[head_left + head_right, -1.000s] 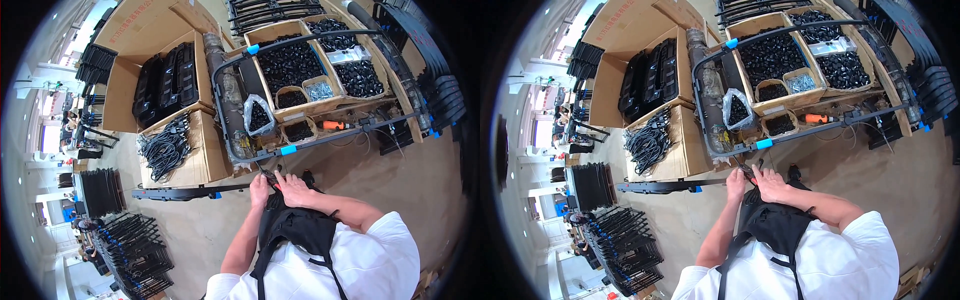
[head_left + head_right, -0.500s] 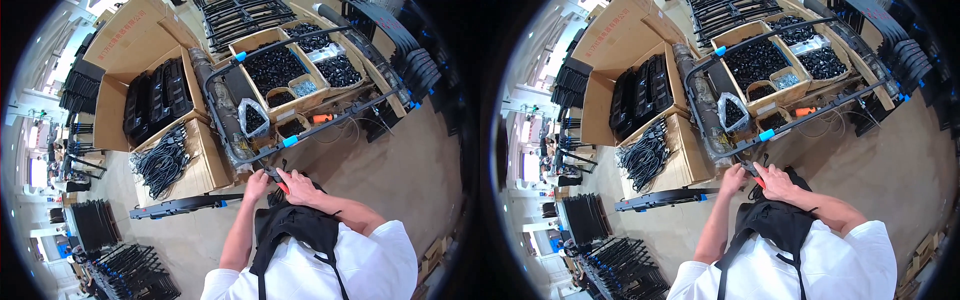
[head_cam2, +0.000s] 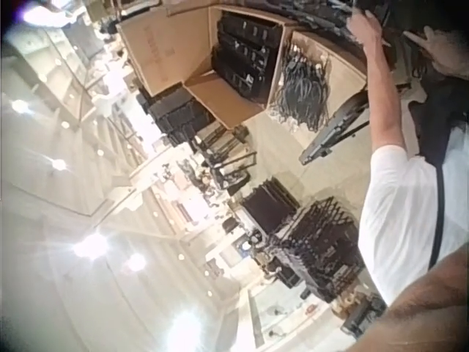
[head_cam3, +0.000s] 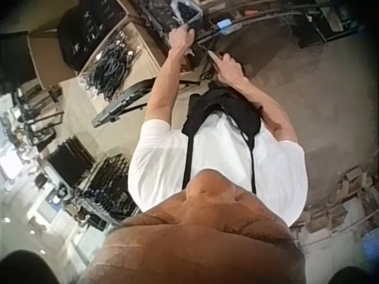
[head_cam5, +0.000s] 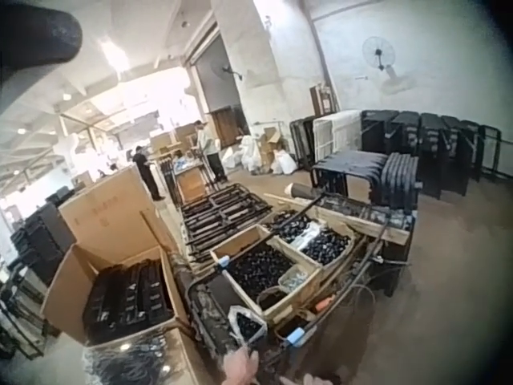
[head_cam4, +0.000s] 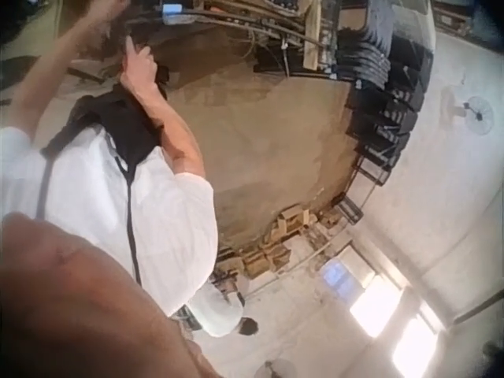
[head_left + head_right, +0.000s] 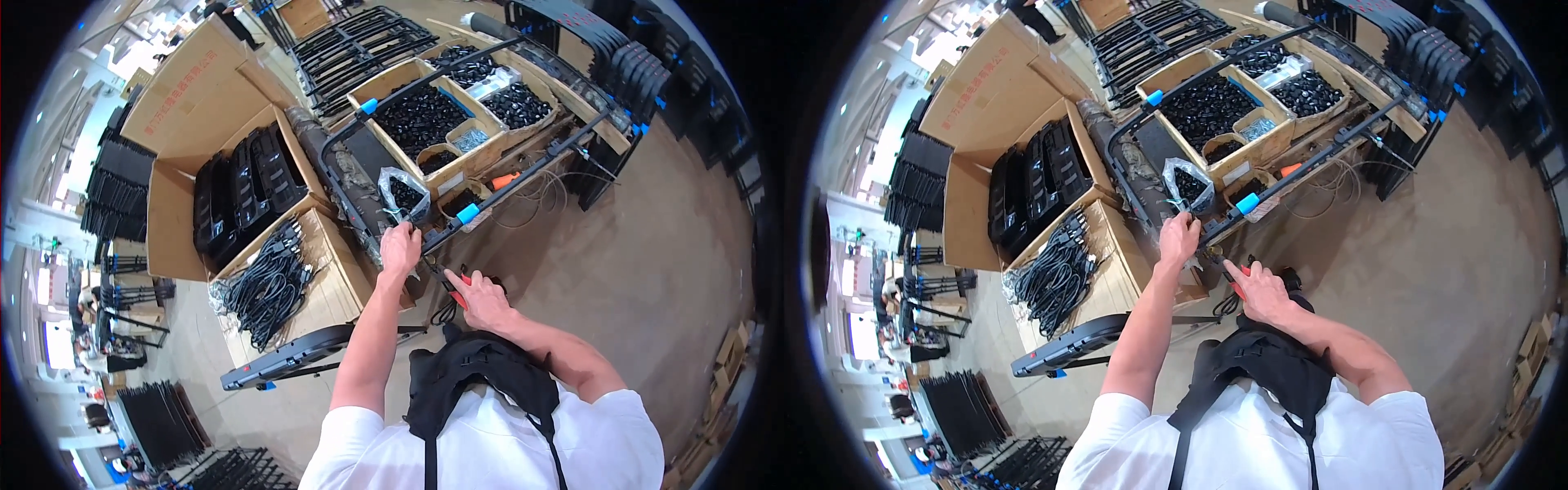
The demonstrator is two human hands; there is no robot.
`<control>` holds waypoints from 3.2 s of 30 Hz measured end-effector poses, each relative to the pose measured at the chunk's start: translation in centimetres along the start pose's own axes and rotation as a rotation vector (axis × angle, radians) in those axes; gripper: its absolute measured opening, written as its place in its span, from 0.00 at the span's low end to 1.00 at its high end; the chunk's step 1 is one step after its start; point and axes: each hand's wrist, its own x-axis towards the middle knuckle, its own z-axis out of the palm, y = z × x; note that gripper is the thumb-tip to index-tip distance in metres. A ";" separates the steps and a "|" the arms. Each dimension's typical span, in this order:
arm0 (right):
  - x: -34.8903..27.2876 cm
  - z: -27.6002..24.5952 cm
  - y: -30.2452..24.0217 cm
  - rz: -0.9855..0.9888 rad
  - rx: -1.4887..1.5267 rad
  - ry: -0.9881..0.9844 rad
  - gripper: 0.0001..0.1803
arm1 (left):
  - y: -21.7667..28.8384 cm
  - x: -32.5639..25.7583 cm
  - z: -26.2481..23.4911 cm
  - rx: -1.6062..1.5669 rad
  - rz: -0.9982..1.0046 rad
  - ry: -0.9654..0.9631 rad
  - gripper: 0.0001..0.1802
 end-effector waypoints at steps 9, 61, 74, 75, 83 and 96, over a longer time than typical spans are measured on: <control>-0.3 1.6 -0.8 0.060 0.007 0.056 0.46 | -1.6 -1.7 0.1 -0.460 0.315 0.164 0.14; 5.8 2.3 3.7 0.192 0.646 -0.391 0.48 | -0.2 1.2 1.4 -0.001 -0.218 -0.044 0.28; 10.9 6.4 13.1 0.450 0.441 -0.503 0.30 | 1.9 2.1 1.4 0.055 -0.307 -0.083 0.27; 12.6 7.0 13.1 0.486 0.464 -0.552 0.34 | 1.9 2.0 1.4 0.078 -0.317 -0.096 0.27; 22.0 27.9 28.0 0.239 0.785 0.029 0.25 | 7.0 5.5 3.2 0.027 -0.228 0.007 0.24; 19.7 26.3 25.9 0.914 1.128 -0.682 0.22 | 3.4 3.4 -0.2 -0.419 -0.408 0.300 0.22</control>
